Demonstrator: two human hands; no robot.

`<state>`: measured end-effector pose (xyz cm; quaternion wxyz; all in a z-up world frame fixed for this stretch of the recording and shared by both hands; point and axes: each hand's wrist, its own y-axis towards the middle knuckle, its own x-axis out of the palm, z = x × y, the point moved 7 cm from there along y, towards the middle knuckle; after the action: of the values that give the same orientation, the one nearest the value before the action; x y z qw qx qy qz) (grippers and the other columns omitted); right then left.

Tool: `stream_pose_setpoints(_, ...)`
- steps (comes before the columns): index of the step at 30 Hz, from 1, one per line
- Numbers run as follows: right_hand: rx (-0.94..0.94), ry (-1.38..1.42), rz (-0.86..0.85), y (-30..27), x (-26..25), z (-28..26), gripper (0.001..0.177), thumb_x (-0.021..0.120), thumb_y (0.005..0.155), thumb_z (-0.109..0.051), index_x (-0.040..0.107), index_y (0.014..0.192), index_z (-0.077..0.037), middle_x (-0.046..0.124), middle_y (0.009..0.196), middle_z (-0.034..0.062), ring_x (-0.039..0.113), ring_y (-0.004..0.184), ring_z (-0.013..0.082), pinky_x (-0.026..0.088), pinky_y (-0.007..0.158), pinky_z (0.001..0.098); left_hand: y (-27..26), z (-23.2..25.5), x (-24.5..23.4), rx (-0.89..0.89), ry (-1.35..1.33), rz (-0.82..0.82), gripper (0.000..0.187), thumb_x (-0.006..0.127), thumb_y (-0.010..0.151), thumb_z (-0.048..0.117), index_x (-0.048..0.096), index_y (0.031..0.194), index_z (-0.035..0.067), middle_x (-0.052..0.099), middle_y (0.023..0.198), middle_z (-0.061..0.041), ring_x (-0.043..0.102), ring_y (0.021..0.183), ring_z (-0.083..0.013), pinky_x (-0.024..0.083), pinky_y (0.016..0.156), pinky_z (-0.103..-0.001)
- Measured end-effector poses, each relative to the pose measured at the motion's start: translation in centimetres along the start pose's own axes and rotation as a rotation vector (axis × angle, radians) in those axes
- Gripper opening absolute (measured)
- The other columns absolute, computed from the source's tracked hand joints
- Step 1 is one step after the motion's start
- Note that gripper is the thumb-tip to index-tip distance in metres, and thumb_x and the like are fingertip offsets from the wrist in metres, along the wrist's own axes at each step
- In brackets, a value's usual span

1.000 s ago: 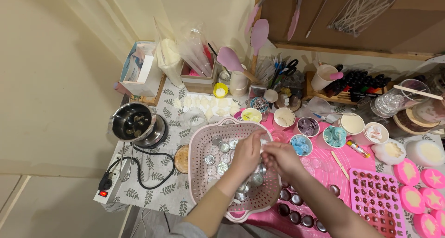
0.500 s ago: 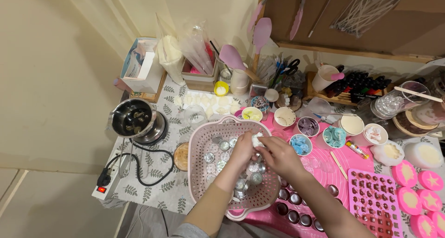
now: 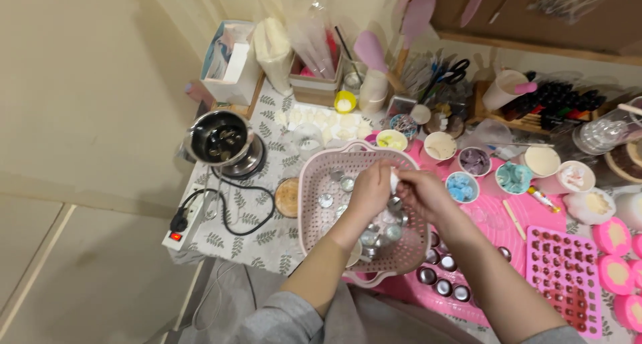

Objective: The recorder prepares and cleans small tea light cups for candle production.

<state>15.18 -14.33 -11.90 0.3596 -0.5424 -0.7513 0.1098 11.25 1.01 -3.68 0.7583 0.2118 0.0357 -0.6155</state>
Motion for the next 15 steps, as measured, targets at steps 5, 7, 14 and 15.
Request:
stream_pose_setpoints(5,-0.477,-0.802,0.258,-5.8,6.9,-4.9,0.021,0.076,0.093,-0.019,0.075,0.092,0.001,0.069,0.067,0.0091,0.060,0.055,0.0196,0.047,0.049,0.0282,0.1,-2.9,-0.8,-0.408,-0.313,-0.170,0.047,0.033,0.104,0.030,0.070,0.108,0.002,0.068,0.075,-0.014,0.064,0.064,-0.0239,0.051,0.059,-0.039)
stream_pose_setpoints(7,-0.793,-1.154,0.386,-9.0,10.7,-6.5,0.024,0.084,0.087,-0.019,0.073,0.094,0.001,0.067,0.068,0.0134,0.063,0.059,0.0246,0.050,0.055,0.0316,-0.4,-4.9,-0.6,-0.496,-0.437,-0.178,0.049,0.034,0.105,0.030,0.072,0.107,-0.001,0.065,0.073,-0.013,0.057,0.058,-0.0228,0.046,0.052,-0.039)
stream_pose_setpoints(14,-1.106,-1.263,0.101,-10.8,15.2,-6.2,0.027,0.073,0.084,-0.005,0.072,0.111,0.000,0.072,0.102,0.0149,0.072,0.083,0.0280,0.061,0.067,0.0375,-1.7,-11.4,1.0,-0.755,-0.731,-0.297,0.050,0.036,0.109,0.040,0.062,0.095,0.000,0.059,0.072,-0.011,0.051,0.051,-0.0187,0.042,0.039,-0.031)
stream_pose_setpoints(15,-1.122,-1.331,0.102,-10.7,15.2,-5.9,0.028,0.074,0.083,-0.004,0.072,0.111,0.000,0.072,0.102,0.0148,0.071,0.084,0.0291,0.059,0.069,0.0393,-2.0,-11.4,1.3,-0.781,-0.732,-0.339,0.047,0.037,0.109,0.040,0.064,0.098,0.003,0.060,0.075,-0.009,0.052,0.055,-0.0158,0.042,0.041,-0.030)
